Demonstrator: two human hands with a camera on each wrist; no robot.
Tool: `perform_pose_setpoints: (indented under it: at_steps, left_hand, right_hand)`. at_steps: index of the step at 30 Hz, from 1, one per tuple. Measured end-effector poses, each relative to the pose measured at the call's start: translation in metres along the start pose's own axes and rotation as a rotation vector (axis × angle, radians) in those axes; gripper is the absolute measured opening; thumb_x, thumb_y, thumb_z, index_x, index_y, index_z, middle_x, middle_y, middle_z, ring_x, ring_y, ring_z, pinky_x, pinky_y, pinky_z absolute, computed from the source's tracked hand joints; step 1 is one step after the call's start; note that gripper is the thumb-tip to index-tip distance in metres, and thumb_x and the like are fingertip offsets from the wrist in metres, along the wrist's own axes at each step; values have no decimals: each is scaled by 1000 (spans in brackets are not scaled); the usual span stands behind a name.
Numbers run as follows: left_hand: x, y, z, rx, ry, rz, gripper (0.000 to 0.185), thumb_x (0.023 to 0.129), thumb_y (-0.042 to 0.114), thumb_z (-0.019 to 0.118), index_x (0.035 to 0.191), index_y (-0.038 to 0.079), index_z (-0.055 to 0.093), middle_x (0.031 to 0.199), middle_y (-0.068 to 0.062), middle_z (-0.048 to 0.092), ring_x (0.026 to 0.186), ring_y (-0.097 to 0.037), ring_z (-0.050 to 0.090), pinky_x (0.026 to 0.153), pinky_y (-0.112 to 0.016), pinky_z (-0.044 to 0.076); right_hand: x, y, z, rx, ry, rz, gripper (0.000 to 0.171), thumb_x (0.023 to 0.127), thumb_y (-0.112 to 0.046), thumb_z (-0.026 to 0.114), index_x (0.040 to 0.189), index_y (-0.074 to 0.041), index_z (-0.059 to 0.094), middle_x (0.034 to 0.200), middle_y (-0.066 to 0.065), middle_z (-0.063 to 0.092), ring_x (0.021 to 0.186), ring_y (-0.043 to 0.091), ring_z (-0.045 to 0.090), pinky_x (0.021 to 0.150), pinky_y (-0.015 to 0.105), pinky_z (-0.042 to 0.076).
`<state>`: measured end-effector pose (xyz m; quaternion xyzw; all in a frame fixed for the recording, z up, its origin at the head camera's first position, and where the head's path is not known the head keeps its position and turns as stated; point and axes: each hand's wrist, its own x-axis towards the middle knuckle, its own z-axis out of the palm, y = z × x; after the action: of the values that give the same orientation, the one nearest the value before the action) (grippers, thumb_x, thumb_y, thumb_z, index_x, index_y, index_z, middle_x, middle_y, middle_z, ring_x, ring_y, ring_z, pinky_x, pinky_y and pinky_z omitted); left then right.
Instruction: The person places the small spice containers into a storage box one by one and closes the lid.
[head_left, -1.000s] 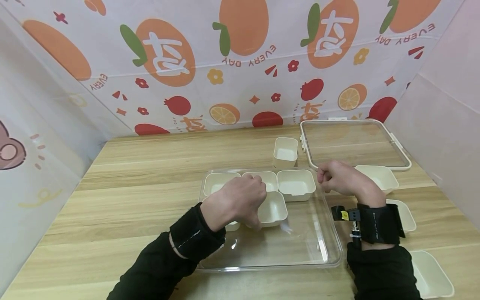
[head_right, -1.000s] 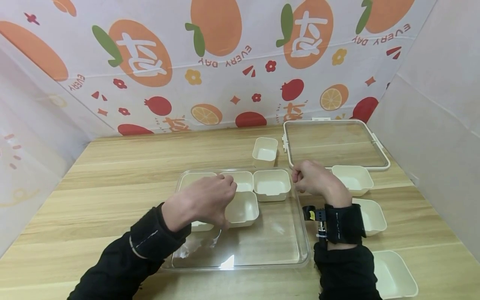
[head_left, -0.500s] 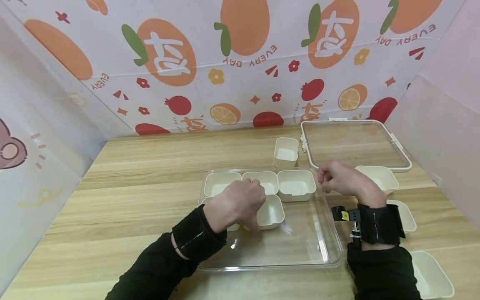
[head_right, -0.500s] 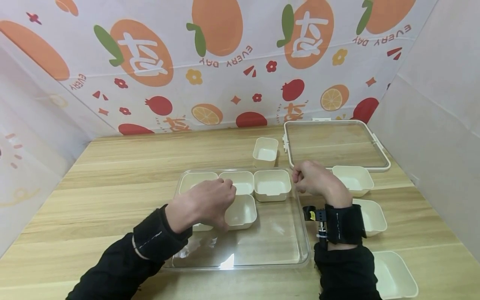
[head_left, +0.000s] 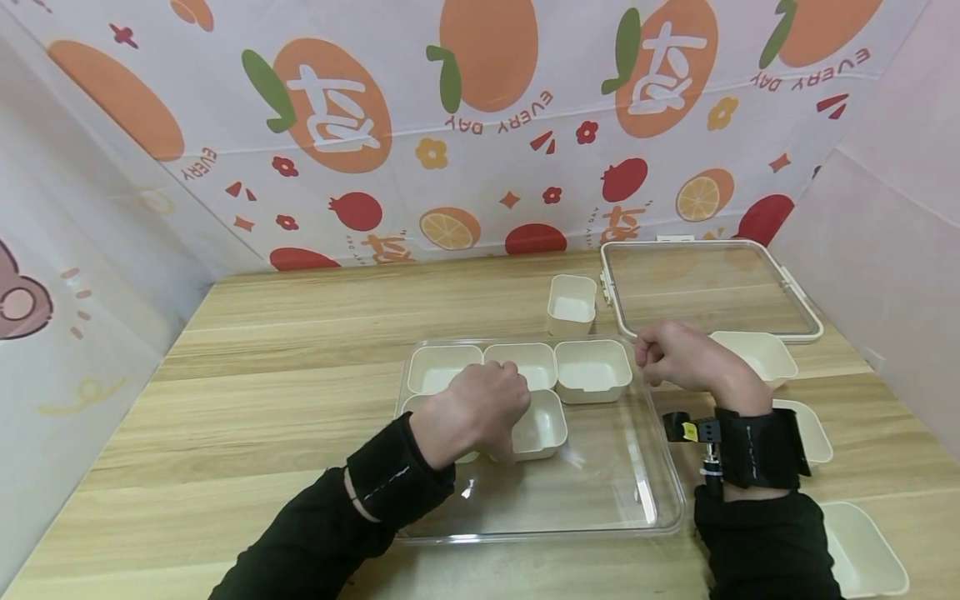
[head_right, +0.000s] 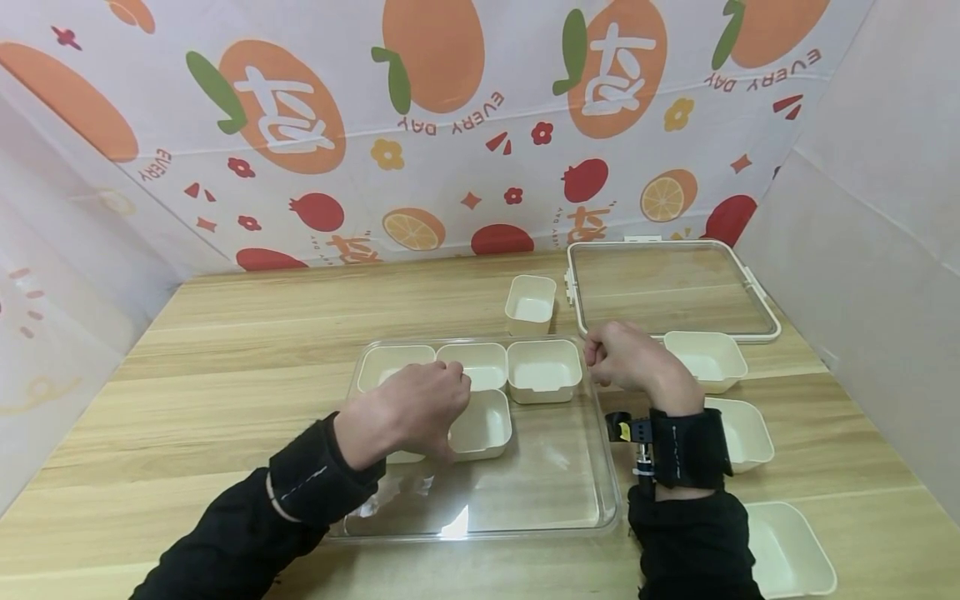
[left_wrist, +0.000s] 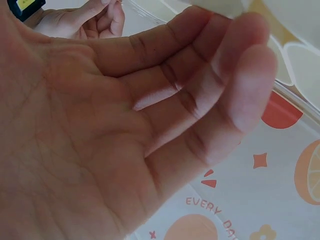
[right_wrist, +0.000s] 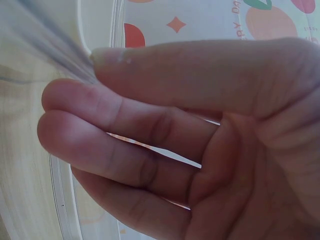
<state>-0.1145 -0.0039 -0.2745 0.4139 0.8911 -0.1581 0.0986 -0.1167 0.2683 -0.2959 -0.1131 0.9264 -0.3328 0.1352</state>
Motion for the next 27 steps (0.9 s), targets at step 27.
perform_pose_setpoints:
  at_steps: [27]
  left_hand:
    - [-6,9,-3,-48,27,-28,27,73,1,70,60,13,50,69,-1,50,62,-14,47,53,-28,50]
  right_hand:
    - [-1,-2,0,-5,5,6,16,78,12,63,84,-2,60,68,0,52,63,17,44,57,32,35]
